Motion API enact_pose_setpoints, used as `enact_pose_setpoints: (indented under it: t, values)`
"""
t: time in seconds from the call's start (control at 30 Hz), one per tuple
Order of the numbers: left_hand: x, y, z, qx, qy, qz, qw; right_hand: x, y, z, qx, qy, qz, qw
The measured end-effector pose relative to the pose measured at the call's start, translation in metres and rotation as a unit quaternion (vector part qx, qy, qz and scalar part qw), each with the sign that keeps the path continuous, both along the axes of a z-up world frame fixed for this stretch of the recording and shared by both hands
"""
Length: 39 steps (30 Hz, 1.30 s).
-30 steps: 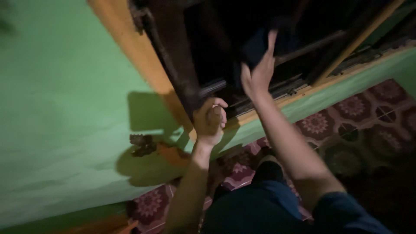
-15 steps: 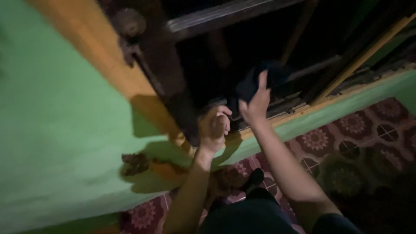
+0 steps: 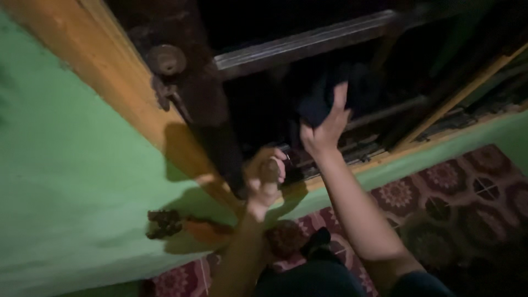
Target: The person cleans the glass panes of a window using a dark cloth.
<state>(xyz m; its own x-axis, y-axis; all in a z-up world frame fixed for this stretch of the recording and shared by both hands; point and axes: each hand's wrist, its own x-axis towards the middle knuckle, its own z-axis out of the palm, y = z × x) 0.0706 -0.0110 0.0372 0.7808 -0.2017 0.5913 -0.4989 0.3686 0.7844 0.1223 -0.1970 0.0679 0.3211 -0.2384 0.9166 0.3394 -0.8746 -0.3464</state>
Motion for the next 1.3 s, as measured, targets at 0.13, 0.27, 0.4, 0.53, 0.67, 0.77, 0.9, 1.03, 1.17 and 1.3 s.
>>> enact_pose_setpoints:
  t: [0.13,0.27,0.4,0.53,0.67,0.77,0.9,1.03,1.17,1.3]
  values:
    - [-0.001,0.002,-0.011,0.019,-0.009,0.016,1.0,-0.023,0.01,-0.056,0.02,0.071,0.004,0.997]
    - [-0.005,0.011,-0.014,0.028,0.001,-0.002,1.0,-0.024,0.011,-0.068,0.071,0.11,-0.016,0.991]
    - [-0.003,0.009,-0.02,0.034,-0.057,0.045,0.997,-0.006,-0.001,-0.015,0.071,0.049,0.0,0.996]
    - [-0.013,0.009,-0.016,0.044,0.009,0.003,0.999,0.006,-0.006,0.02,0.017,0.007,-0.017,1.0]
    - [-0.02,0.016,-0.009,0.063,0.027,-0.009,0.998,0.002,0.005,-0.039,0.077,0.045,0.021,0.996]
    - [-0.023,0.018,-0.005,0.06,0.01,0.008,0.998,-0.012,0.006,-0.089,0.107,0.152,0.029,0.982]
    - [-0.027,0.007,-0.003,0.048,0.021,0.001,0.999,-0.029,-0.001,-0.079,0.054,0.197,-0.008,0.979]
    - [-0.035,0.005,0.001,0.072,0.028,0.003,0.997,-0.027,-0.009,-0.009,0.039,0.125,0.02,0.991]
    - [-0.038,0.01,-0.014,0.054,0.004,-0.009,0.998,-0.017,-0.013,0.017,-0.016,0.091,0.018,0.996]
    - [-0.026,0.016,-0.033,0.048,-0.045,0.052,0.996,-0.017,-0.011,-0.017,-0.021,0.118,0.009,0.993]
